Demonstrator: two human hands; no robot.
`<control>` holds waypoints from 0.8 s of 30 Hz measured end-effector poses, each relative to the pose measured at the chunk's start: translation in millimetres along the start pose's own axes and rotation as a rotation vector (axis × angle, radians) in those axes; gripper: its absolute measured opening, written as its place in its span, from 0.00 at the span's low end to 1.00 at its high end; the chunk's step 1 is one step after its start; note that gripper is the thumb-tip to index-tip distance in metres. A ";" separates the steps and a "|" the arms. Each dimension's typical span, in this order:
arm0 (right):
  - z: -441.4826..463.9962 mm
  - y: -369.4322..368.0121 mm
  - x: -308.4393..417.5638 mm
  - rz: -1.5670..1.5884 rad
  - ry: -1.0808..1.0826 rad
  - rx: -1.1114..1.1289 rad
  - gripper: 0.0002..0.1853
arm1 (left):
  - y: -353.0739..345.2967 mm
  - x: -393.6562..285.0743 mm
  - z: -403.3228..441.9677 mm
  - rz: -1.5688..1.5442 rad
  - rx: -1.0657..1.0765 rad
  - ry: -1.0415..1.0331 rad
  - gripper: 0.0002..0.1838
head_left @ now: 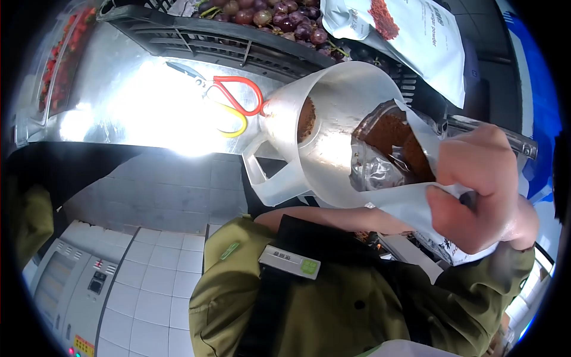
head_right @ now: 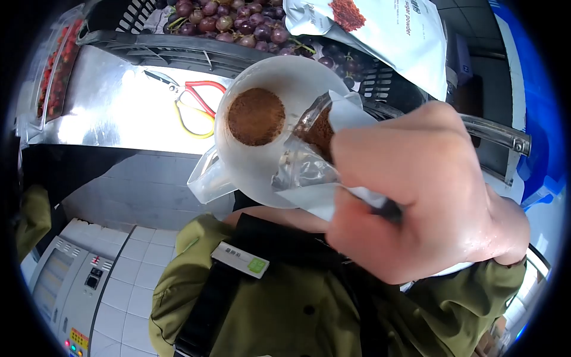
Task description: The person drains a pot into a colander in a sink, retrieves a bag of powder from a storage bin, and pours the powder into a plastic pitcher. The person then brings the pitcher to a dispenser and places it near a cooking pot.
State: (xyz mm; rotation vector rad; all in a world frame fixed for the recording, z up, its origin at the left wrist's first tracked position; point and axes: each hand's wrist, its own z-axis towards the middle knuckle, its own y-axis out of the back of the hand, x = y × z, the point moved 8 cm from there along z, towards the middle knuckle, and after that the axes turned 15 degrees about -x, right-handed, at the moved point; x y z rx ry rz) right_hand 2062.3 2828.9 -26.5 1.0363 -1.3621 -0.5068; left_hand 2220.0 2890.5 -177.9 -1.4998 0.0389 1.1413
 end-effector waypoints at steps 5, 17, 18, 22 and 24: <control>-33.1 25.5 -4.4 -0.042 -0.043 -0.117 0.08 | 13.2 -4.0 5.7 0.140 -0.056 0.056 0.21; -200.8 57.6 -35.2 -0.237 0.145 -0.617 0.09 | 18.0 -49.3 -10.1 0.897 -0.105 -0.152 0.27; -221.9 53.0 -45.0 -0.277 0.116 -0.628 0.09 | 13.1 -52.1 -11.4 0.976 -0.102 -0.134 0.26; -301.9 28.1 -83.9 -0.485 -0.015 -0.687 0.07 | -8.8 -37.9 -10.7 1.251 -0.022 -0.137 0.27; -335.6 21.8 -95.5 -0.462 -0.046 -0.764 0.06 | -26.3 -31.2 -6.4 1.289 0.049 -0.160 0.26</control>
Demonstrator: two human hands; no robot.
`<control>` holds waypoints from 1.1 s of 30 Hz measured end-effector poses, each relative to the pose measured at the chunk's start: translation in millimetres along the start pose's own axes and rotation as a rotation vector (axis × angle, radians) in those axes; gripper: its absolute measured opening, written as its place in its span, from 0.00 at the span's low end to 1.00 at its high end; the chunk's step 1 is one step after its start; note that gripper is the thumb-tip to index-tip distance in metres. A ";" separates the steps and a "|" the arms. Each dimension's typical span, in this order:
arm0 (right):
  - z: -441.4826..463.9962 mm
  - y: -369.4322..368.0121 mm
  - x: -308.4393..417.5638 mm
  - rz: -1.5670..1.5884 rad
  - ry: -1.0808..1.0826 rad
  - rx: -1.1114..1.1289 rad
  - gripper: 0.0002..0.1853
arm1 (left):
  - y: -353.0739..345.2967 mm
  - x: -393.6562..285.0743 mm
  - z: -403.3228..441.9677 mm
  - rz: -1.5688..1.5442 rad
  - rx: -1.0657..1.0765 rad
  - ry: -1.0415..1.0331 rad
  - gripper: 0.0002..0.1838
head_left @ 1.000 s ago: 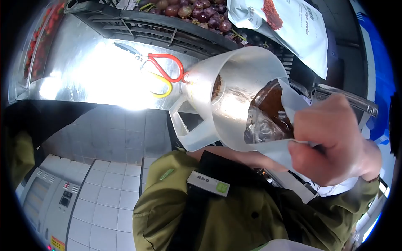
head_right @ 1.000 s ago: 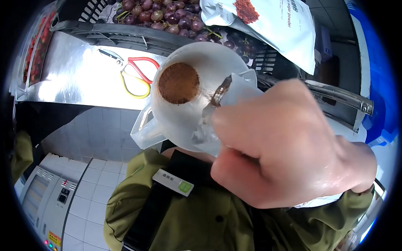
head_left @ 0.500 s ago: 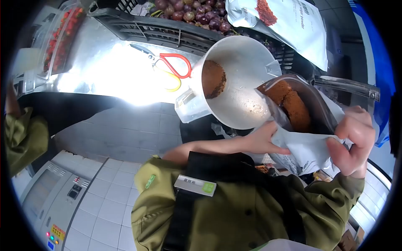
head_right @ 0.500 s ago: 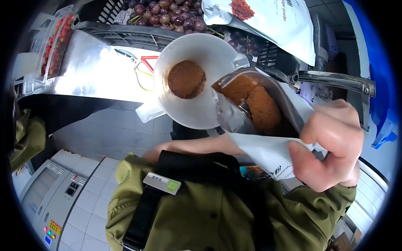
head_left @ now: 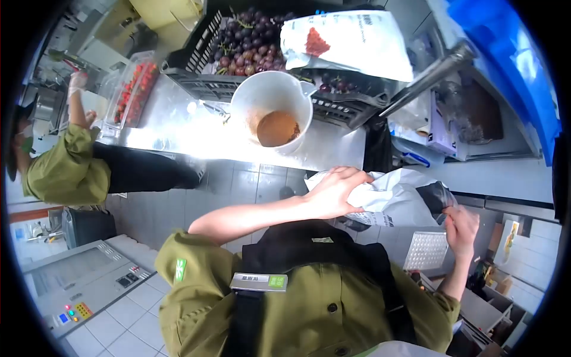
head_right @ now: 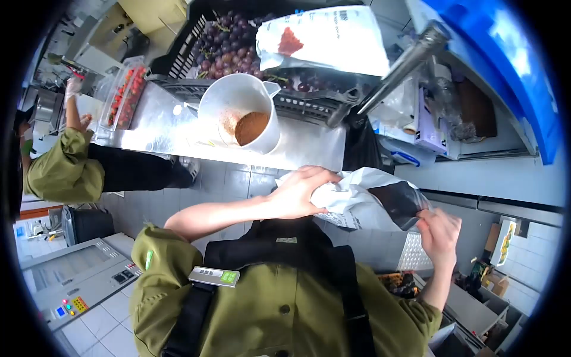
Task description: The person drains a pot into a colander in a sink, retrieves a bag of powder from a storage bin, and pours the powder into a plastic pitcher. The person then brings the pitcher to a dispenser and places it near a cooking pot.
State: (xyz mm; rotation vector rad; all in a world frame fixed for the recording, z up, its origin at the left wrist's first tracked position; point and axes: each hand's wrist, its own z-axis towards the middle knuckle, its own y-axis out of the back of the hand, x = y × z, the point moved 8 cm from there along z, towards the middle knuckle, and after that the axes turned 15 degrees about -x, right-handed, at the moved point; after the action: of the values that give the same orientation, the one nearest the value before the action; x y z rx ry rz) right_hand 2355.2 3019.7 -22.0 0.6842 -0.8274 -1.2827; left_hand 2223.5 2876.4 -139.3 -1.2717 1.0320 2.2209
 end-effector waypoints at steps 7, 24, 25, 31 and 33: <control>-108.9 91.6 -38.4 0.150 -0.370 -0.555 0.26 | -48.7 -75.0 18.2 0.023 0.083 -0.251 0.26; -239.4 169.7 -63.8 0.556 -0.589 -1.307 0.30 | -144.9 -282.9 78.7 -0.364 0.647 -0.245 0.30; -249.7 181.2 -60.5 0.213 -0.665 -1.327 0.27 | -145.5 -288.2 81.2 -0.418 0.655 -0.263 0.31; -222.2 193.1 -51.2 -0.195 -0.861 -1.369 0.21 | -79.3 -232.0 65.1 -0.470 -0.041 -0.561 0.39; -195.8 165.7 -55.9 0.183 -0.924 -1.409 0.24 | 0.3 -196.6 22.0 -0.227 -0.418 -0.772 0.35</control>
State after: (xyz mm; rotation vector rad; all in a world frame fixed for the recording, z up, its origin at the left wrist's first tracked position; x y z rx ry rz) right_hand 2604.0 3100.4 -0.4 -1.1440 -0.4465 -1.6127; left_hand 2312.5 2899.1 35.9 -0.5051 0.1325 2.4718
